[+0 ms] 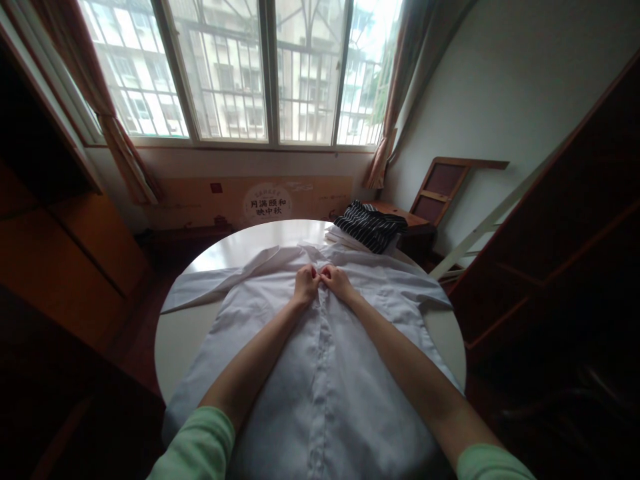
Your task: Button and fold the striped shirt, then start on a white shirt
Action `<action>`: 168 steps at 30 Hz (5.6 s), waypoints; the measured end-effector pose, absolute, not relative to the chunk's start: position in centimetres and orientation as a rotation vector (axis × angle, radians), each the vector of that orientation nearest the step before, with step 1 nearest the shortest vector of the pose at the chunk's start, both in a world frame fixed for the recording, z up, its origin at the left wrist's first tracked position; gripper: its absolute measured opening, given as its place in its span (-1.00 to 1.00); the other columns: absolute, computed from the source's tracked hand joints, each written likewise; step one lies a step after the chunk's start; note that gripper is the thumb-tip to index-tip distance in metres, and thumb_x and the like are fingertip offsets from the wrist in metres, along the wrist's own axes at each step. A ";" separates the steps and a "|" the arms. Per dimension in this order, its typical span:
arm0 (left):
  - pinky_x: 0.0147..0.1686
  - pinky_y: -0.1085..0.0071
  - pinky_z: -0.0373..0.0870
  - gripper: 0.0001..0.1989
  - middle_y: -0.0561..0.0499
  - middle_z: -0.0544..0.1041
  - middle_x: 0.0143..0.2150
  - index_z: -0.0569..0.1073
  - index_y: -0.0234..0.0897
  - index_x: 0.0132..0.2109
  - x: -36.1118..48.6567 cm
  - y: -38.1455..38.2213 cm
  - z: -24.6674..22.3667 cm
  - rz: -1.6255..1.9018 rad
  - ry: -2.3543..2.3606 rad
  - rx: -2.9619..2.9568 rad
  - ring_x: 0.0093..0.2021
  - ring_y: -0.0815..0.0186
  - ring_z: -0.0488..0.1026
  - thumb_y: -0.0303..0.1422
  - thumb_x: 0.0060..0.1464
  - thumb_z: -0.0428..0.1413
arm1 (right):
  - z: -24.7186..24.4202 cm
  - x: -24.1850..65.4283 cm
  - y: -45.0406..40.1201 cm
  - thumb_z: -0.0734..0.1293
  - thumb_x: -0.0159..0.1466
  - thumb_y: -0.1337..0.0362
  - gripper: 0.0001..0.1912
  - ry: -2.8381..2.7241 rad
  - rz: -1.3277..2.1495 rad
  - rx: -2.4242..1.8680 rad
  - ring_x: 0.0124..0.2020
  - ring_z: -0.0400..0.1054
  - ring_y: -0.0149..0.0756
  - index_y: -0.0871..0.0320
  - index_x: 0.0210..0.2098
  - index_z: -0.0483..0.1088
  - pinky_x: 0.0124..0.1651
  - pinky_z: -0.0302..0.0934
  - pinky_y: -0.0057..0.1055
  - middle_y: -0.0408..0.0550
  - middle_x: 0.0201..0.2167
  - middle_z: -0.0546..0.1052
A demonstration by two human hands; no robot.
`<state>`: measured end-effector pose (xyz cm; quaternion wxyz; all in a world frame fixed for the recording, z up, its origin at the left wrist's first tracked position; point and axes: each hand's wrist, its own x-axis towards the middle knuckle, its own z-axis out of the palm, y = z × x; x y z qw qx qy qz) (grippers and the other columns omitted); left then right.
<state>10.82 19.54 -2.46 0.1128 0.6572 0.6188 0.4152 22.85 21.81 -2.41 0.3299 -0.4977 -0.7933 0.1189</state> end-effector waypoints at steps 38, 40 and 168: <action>-0.40 0.49 0.23 -0.94 0.03 0.42 -0.49 0.38 -0.37 -0.44 10.2 20.2 -2.3 1.281 1.679 1.695 -0.46 0.41 0.32 -0.45 -0.08 0.05 | -2.3 22.8 22.0 0.24 0.12 0.30 -0.90 -1.964 0.516 -1.333 -0.43 0.27 -0.40 0.22 -0.38 0.31 -0.31 0.12 -0.48 -0.13 -0.48 0.42; -0.37 0.48 0.24 -0.92 0.01 0.43 -0.45 0.40 -0.38 -0.41 9.8 20.3 -2.2 1.208 1.653 1.789 -0.43 0.40 0.33 -0.47 -0.05 0.01 | -1.9 22.8 21.6 0.24 0.13 0.31 -0.86 -1.983 0.509 -1.366 -0.41 0.29 -0.39 0.24 -0.31 0.29 -0.30 0.14 -0.47 -0.09 -0.44 0.43; -0.49 0.55 0.17 -0.91 0.13 0.32 -0.53 0.36 -0.34 -0.38 7.5 14.9 -2.6 1.131 1.241 1.972 -0.51 0.48 0.23 -0.52 -0.14 0.01 | -1.0 22.4 15.1 0.26 -0.10 0.33 -0.92 -1.491 1.119 -1.394 -0.73 0.07 -0.55 0.24 -0.63 0.32 -0.64 -0.07 -0.58 -0.27 -0.78 0.23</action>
